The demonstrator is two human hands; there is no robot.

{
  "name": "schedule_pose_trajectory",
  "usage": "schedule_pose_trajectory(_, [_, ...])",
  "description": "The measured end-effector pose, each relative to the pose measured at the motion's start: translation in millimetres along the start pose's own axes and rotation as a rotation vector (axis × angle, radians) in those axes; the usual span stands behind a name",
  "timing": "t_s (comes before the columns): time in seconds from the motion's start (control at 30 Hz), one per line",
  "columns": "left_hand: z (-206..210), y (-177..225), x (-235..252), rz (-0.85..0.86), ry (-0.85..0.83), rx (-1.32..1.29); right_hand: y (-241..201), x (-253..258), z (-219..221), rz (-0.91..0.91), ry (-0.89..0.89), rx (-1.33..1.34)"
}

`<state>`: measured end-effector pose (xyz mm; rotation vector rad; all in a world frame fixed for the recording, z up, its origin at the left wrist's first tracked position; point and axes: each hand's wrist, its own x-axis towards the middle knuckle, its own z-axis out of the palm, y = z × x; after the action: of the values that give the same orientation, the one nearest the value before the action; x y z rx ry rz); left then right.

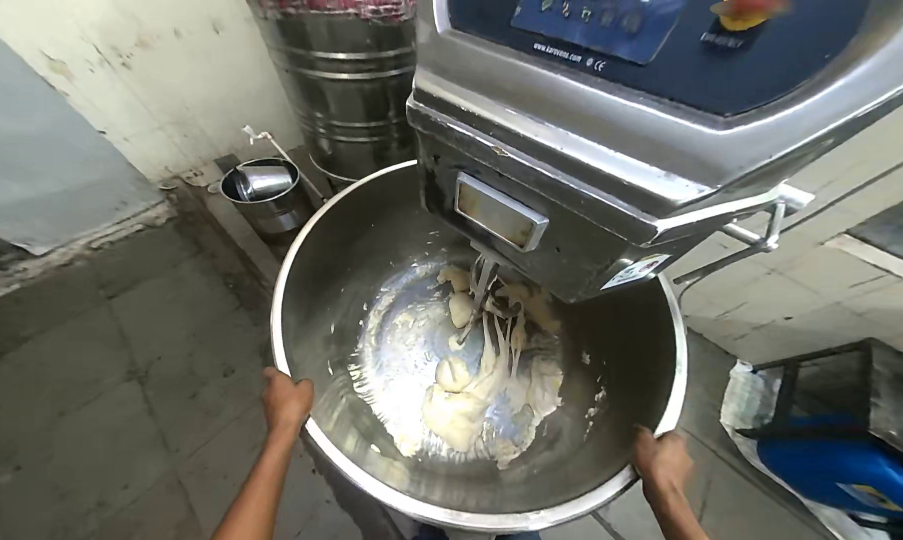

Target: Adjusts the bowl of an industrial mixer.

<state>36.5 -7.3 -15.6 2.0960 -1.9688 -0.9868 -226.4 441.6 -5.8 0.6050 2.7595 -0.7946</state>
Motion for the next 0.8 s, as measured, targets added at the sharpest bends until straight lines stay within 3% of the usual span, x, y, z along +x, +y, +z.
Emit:
schedule_pose_trajectory(0.6, [-14.0, 18.3, 71.4, 0.17, -0.062, 0.035, 25.4, -127.4, 14.6, 0.06, -0.216, 0.266])
schedule_pose_trajectory(0.8, [-11.4, 24.6, 70.4, 0.186, 0.007, 0.122, 48.6, -128.9, 19.7, -0.029, -0.344, 0.317])
